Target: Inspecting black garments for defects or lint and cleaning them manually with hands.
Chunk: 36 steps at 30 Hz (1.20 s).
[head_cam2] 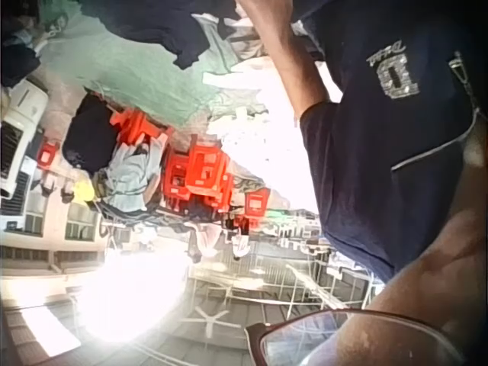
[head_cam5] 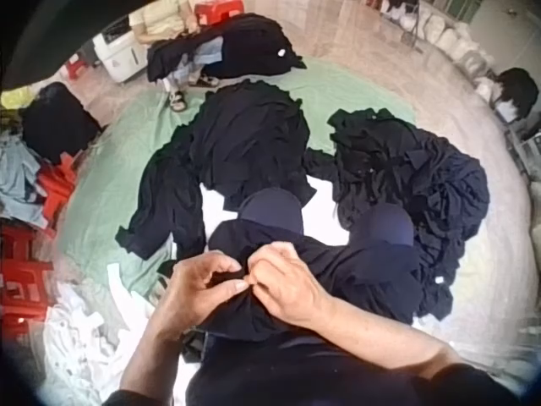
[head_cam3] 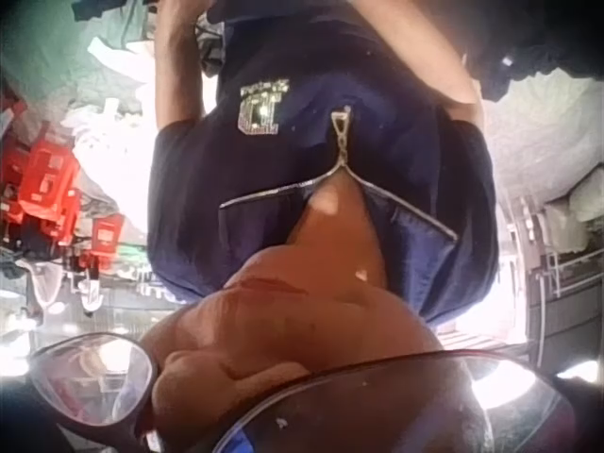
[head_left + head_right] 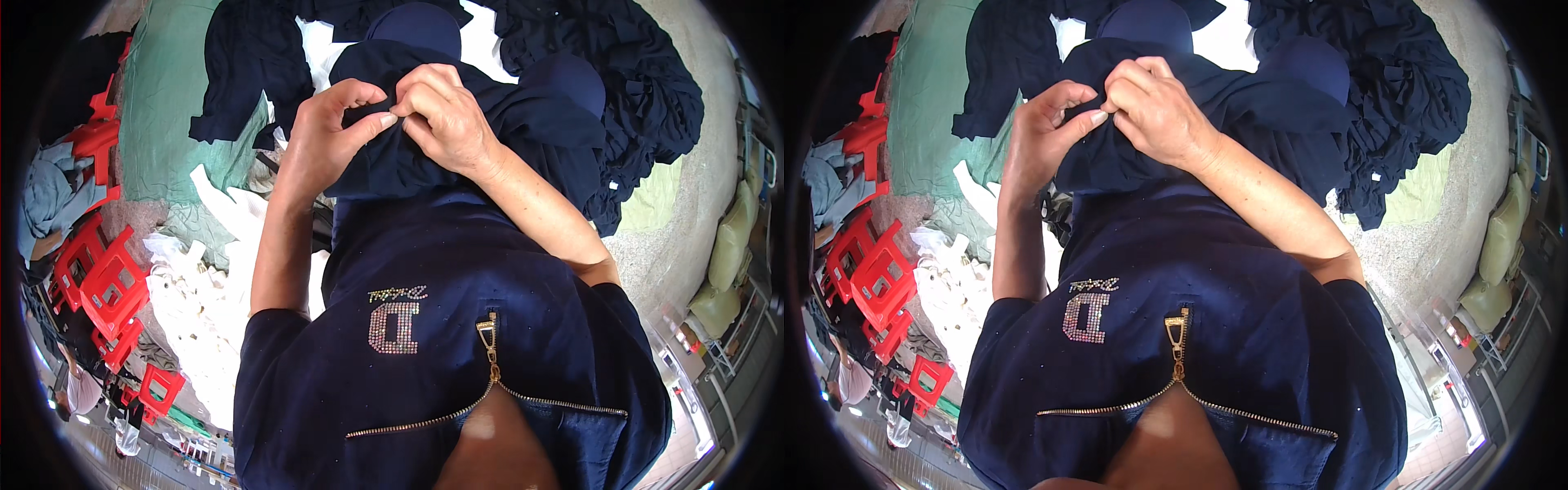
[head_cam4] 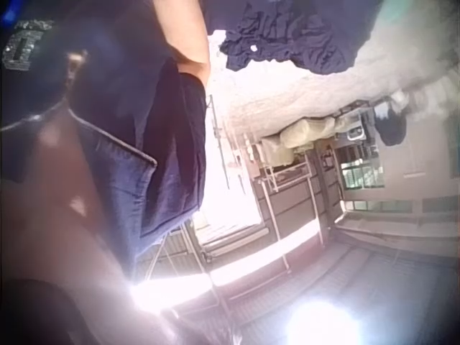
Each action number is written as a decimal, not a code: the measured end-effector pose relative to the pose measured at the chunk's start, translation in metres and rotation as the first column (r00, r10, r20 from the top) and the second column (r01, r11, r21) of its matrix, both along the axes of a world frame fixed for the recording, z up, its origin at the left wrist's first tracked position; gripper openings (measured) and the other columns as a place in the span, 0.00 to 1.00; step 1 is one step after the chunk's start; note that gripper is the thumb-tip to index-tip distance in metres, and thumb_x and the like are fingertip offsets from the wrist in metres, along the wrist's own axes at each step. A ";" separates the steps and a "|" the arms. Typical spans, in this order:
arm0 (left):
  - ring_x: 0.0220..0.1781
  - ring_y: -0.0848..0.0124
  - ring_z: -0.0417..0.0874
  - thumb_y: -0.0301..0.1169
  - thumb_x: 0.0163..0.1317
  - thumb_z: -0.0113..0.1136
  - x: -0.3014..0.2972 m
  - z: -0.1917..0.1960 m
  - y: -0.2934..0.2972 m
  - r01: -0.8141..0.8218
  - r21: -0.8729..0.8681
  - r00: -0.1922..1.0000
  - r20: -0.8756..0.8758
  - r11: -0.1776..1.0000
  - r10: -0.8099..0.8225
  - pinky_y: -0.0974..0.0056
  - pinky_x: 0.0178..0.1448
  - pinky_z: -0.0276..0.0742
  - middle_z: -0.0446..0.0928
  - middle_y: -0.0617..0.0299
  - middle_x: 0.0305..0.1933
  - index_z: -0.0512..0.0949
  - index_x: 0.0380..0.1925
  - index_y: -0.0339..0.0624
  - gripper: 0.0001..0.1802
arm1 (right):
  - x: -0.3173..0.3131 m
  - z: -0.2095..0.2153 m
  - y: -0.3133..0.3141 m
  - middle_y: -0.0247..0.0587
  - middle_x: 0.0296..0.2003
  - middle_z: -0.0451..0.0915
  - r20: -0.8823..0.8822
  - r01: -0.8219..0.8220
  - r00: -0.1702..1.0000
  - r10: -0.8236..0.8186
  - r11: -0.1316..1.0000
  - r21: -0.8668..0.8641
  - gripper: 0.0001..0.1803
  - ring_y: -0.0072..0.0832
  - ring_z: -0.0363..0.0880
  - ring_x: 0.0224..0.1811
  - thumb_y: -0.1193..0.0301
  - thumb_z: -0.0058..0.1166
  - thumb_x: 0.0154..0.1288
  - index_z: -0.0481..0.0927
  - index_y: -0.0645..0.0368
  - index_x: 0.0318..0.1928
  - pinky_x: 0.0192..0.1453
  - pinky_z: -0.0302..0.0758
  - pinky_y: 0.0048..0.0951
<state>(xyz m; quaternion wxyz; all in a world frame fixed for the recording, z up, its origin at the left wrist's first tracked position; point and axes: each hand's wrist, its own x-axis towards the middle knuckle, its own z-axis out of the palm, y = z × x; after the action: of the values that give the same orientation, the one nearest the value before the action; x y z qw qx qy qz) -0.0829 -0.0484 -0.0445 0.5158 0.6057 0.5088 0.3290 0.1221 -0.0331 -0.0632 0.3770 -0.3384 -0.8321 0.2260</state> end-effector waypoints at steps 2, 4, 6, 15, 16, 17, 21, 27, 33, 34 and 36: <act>0.41 0.67 0.85 0.26 0.59 0.71 0.004 0.008 0.000 0.026 0.105 0.991 -0.136 0.994 -0.012 0.65 0.49 0.78 0.84 0.56 0.40 0.81 0.42 0.34 0.13 | -0.001 0.002 -0.002 0.36 0.41 0.79 0.004 0.011 1.000 -0.011 0.999 -0.051 0.14 0.35 0.82 0.39 0.87 0.62 0.51 0.77 0.58 0.37 0.48 0.77 0.32; 0.41 0.63 0.85 0.26 0.59 0.70 0.006 0.005 0.000 0.048 0.187 0.989 -0.150 0.981 -0.019 0.64 0.48 0.79 0.83 0.55 0.39 0.81 0.42 0.33 0.13 | -0.006 0.006 -0.006 0.37 0.37 0.76 -0.178 0.052 0.976 -0.126 0.926 -0.375 0.13 0.37 0.81 0.35 0.85 0.60 0.54 0.74 0.58 0.38 0.41 0.77 0.35; 0.40 0.60 0.85 0.26 0.59 0.70 0.008 0.003 0.000 0.070 0.269 0.986 -0.165 0.960 -0.026 0.63 0.46 0.79 0.83 0.54 0.39 0.80 0.42 0.33 0.13 | -0.003 0.001 -0.004 0.38 0.36 0.76 -0.168 0.063 0.978 -0.126 0.939 -0.339 0.13 0.37 0.81 0.33 0.84 0.59 0.55 0.74 0.59 0.40 0.35 0.77 0.35; 0.38 0.54 0.83 0.25 0.61 0.68 0.010 -0.008 0.003 0.070 0.320 0.982 -0.187 0.945 -0.010 0.60 0.43 0.79 0.80 0.54 0.36 0.80 0.41 0.34 0.10 | 0.002 -0.009 0.000 0.39 0.32 0.75 -0.112 0.055 0.989 -0.092 0.952 -0.303 0.09 0.34 0.77 0.29 0.81 0.58 0.54 0.74 0.60 0.36 0.34 0.75 0.33; 0.38 0.54 0.83 0.24 0.61 0.67 0.011 -0.010 0.002 0.070 0.346 0.979 -0.202 0.936 0.001 0.59 0.43 0.79 0.80 0.54 0.36 0.79 0.41 0.34 0.10 | 0.002 -0.010 0.000 0.39 0.32 0.75 -0.100 0.069 0.990 -0.100 0.958 -0.278 0.09 0.34 0.77 0.28 0.81 0.58 0.53 0.74 0.60 0.35 0.33 0.75 0.33; 0.38 0.53 0.83 0.23 0.61 0.67 0.012 -0.011 0.001 0.072 0.372 0.976 -0.218 0.925 0.012 0.58 0.43 0.79 0.79 0.53 0.36 0.79 0.41 0.34 0.09 | 0.002 -0.010 0.000 0.39 0.31 0.74 -0.089 0.083 0.990 -0.109 0.964 -0.254 0.09 0.34 0.76 0.28 0.81 0.58 0.53 0.74 0.60 0.35 0.32 0.74 0.33; 0.39 0.57 0.83 0.21 0.62 0.65 0.024 -0.020 -0.004 0.009 0.518 0.959 -0.248 0.855 0.140 0.59 0.44 0.78 0.80 0.54 0.37 0.80 0.39 0.35 0.07 | 0.000 -0.013 0.001 0.39 0.31 0.75 -0.107 0.109 0.985 -0.133 0.973 -0.202 0.09 0.34 0.76 0.27 0.81 0.58 0.53 0.74 0.60 0.35 0.31 0.74 0.32; 0.35 0.57 0.79 0.20 0.56 0.66 0.035 -0.030 -0.002 0.052 0.754 0.897 -0.323 0.655 0.301 0.54 0.43 0.75 0.77 0.56 0.35 0.78 0.38 0.38 0.10 | -0.003 -0.014 -0.003 0.39 0.32 0.76 -0.173 0.163 0.966 -0.190 0.974 -0.160 0.10 0.34 0.78 0.28 0.80 0.59 0.51 0.75 0.60 0.35 0.31 0.76 0.31; 0.38 0.69 0.85 0.30 0.61 0.69 0.013 -0.024 0.009 -0.141 0.149 0.980 -0.120 0.979 0.159 0.68 0.47 0.75 0.85 0.59 0.35 0.83 0.36 0.36 0.09 | 0.014 0.000 0.011 0.38 0.32 0.79 -0.015 0.321 0.946 -0.324 0.942 -0.093 0.10 0.37 0.82 0.29 0.80 0.57 0.54 0.84 0.55 0.37 0.33 0.80 0.34; 0.38 0.72 0.83 0.30 0.61 0.69 0.007 -0.027 0.011 -0.152 0.111 0.984 -0.072 0.982 0.161 0.69 0.48 0.75 0.84 0.61 0.34 0.83 0.36 0.35 0.09 | 0.018 -0.003 0.014 0.37 0.33 0.80 0.066 0.347 0.938 -0.341 0.925 -0.152 0.09 0.36 0.83 0.32 0.78 0.58 0.55 0.85 0.54 0.37 0.39 0.80 0.38; 0.38 0.78 0.78 0.31 0.64 0.69 0.001 -0.031 0.012 -0.164 0.022 0.986 0.006 0.986 0.164 0.72 0.47 0.73 0.81 0.68 0.33 0.83 0.36 0.35 0.09 | 0.020 -0.010 0.017 0.36 0.33 0.80 0.174 0.351 0.927 -0.331 0.931 -0.101 0.09 0.35 0.82 0.35 0.77 0.59 0.56 0.86 0.53 0.37 0.43 0.78 0.39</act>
<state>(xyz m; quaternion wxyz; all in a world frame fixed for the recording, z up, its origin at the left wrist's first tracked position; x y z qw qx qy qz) -0.0821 -0.0367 -0.0759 0.4813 0.5667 0.5520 0.3773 0.1420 -0.0166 -0.0729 0.3224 -0.5183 -0.7705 0.1839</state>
